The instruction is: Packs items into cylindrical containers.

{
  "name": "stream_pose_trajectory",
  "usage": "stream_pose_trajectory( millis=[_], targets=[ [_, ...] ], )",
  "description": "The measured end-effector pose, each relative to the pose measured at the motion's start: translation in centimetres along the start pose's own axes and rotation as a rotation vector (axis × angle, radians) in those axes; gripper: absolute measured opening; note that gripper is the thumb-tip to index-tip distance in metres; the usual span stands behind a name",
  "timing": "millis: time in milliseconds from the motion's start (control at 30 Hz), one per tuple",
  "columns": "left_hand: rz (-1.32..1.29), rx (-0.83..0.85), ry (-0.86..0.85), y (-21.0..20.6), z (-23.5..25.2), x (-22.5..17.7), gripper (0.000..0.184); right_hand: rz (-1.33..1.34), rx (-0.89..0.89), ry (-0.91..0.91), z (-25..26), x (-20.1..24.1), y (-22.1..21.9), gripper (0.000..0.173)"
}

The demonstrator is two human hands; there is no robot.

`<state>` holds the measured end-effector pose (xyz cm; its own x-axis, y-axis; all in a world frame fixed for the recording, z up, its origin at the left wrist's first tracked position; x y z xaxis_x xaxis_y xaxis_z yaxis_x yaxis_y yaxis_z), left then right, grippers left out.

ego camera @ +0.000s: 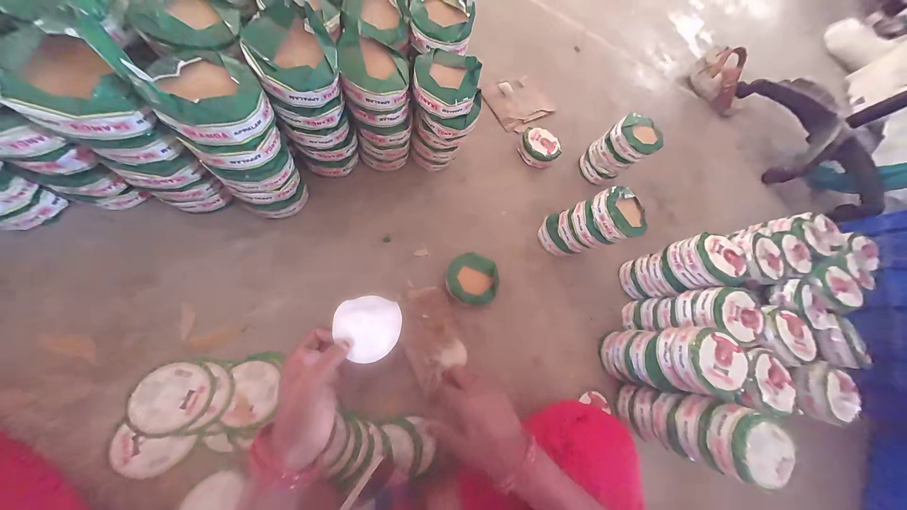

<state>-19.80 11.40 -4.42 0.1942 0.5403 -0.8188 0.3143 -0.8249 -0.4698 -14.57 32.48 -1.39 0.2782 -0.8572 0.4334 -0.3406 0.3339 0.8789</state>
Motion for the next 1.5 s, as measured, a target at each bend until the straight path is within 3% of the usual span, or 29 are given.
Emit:
stream_pose_trajectory(
  millis=[100,233,367,533,667,800,1067,1233,1333,1433,1500],
  targets=[
    [-0.001,-0.007,0.001,0.3,-0.1,0.2,0.01,0.07,-0.252,-0.105,1.8,-2.5,4.4,0.051],
    [0.001,-0.01,0.005,0.1,-0.2,0.3,0.011,-0.264,-0.383,-0.122,5.0,-5.2,7.0,0.066],
    [0.023,-0.025,0.018,-0.2,-0.2,0.6,0.012,-0.297,-0.147,-0.148,7.5,-6.9,5.4,0.064],
    [0.034,-0.047,0.032,0.1,-0.2,1.0,0.011,-0.178,-0.374,-0.134,8.2,-7.5,7.1,0.062],
    [0.035,-0.042,0.04,0.2,-0.1,1.4,0.011,-0.229,-0.175,-0.176,10.0,-9.0,5.9,0.064],
    [0.037,-0.052,0.037,0.3,-0.1,1.3,0.013,-0.305,-0.415,-0.156,9.6,-9.2,8.0,0.062],
    [0.046,-0.027,0.047,-0.1,-0.3,1.8,0.013,-0.369,-0.349,-0.244,8.6,-10.9,8.7,0.057],
    [0.043,-0.009,0.02,-0.4,-0.3,1.2,0.014,-0.374,-0.476,-0.297,6.9,-11.2,10.3,0.053],
    [0.046,-0.009,0.007,-0.5,-0.3,0.9,0.013,-0.324,-0.301,-0.385,6.3,-12.7,9.3,0.059],
    [0.036,0.018,-0.011,-0.8,-0.4,0.9,0.014,-0.351,-0.435,-0.345,5.2,-12.6,10.3,0.055],
    [0.026,0.026,-0.02,-1.0,-0.6,0.8,0.015,-0.33,-0.425,-0.331,4.7,-12.3,10.3,0.054]
  ],
)
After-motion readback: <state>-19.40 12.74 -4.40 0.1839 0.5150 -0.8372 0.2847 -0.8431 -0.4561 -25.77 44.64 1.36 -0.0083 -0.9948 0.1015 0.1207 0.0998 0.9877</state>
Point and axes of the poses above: each hand's wrist, its own z-axis towards the middle knuckle, its own y-axis out of the back of the hand, x = y × z, the point moved 9 cm from there along z, towards the middle knuckle, and after that the axes turned 11 degrees about -z, right-handed, at the moved point
